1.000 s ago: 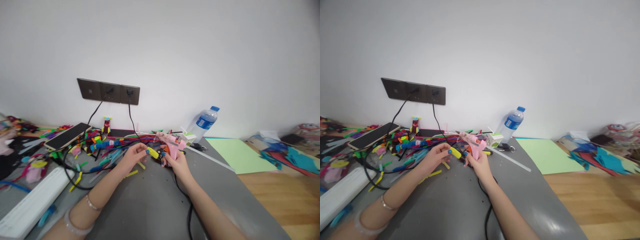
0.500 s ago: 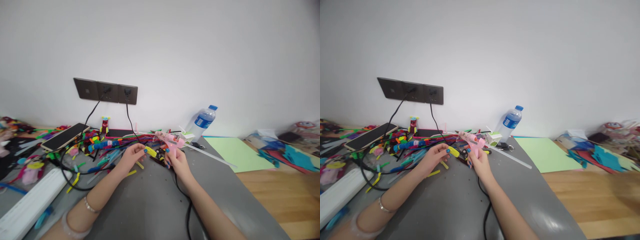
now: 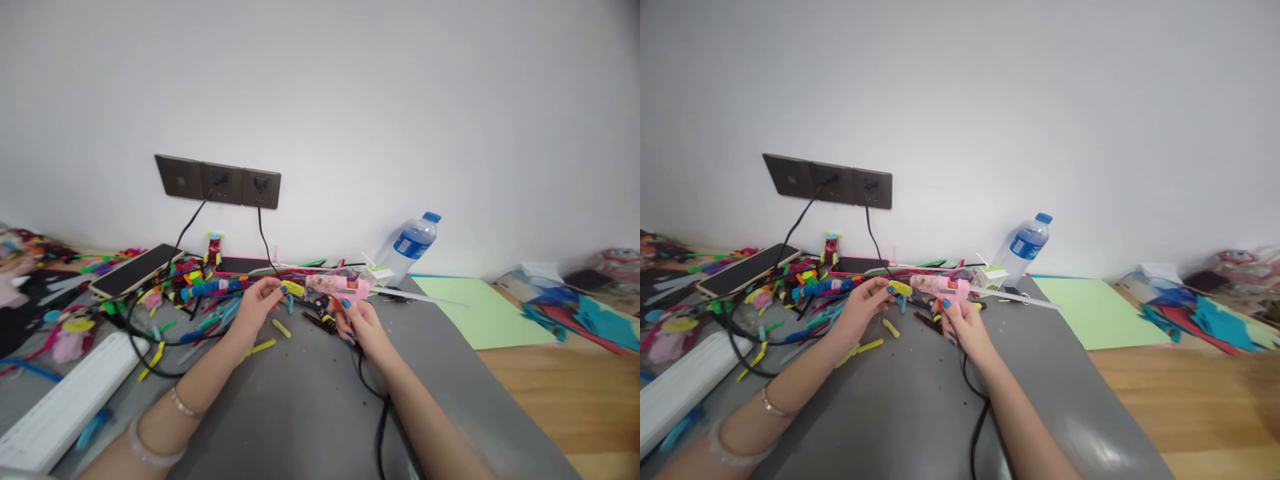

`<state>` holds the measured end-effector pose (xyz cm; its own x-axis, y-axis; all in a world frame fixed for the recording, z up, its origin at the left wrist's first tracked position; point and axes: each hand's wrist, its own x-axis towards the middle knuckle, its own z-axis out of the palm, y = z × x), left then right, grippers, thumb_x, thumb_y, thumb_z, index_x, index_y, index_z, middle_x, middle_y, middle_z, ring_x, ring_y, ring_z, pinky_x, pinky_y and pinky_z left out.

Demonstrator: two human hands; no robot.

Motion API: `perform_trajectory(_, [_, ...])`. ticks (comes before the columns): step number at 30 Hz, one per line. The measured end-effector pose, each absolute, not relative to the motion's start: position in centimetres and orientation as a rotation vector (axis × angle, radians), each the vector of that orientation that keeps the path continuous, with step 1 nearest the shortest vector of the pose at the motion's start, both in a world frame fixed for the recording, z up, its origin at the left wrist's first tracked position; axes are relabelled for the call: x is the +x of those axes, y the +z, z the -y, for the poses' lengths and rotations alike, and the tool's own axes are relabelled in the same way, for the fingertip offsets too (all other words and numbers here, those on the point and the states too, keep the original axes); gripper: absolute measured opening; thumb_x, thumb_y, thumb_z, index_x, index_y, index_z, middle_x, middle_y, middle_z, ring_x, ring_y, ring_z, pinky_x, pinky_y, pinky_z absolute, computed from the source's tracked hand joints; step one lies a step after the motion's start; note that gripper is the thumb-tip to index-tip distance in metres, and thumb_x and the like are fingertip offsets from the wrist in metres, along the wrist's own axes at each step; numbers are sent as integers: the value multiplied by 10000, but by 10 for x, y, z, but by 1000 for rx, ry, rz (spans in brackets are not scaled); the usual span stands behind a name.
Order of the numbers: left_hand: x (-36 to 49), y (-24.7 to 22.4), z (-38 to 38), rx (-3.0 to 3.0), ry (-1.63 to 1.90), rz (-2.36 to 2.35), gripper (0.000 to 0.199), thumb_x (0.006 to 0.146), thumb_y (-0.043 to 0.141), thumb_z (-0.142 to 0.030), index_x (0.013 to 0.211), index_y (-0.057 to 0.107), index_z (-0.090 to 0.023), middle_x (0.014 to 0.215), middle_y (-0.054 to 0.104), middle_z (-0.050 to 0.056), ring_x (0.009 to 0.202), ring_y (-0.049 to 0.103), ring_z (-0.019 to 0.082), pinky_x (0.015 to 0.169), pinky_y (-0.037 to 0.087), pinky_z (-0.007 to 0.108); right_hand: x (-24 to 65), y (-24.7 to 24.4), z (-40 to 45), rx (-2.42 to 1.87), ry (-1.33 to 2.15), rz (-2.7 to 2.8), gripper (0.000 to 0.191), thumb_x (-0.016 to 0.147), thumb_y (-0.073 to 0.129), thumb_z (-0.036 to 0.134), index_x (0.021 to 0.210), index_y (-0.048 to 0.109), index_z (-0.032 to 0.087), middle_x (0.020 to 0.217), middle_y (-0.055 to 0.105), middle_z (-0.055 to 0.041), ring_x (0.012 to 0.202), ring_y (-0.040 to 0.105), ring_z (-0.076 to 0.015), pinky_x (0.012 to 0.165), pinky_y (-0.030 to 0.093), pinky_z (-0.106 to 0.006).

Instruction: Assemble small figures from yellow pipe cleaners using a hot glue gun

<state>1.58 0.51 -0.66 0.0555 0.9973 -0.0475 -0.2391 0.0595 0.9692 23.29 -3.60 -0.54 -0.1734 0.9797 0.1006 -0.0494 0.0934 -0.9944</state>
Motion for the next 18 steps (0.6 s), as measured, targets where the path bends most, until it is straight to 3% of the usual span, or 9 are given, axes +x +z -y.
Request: perform_trajectory(18, [15, -7, -5, 1175, 1239, -1059, 324, 628, 768, -404, 806, 631, -169, 673, 675, 9, 646, 657, 167, 523, 455, 225, 234, -5, 37, -1124, 1231, 1481, 585, 816, 546, 749, 736, 546, 170, 409, 363, 97, 325, 306, -57, 355, 257, -203])
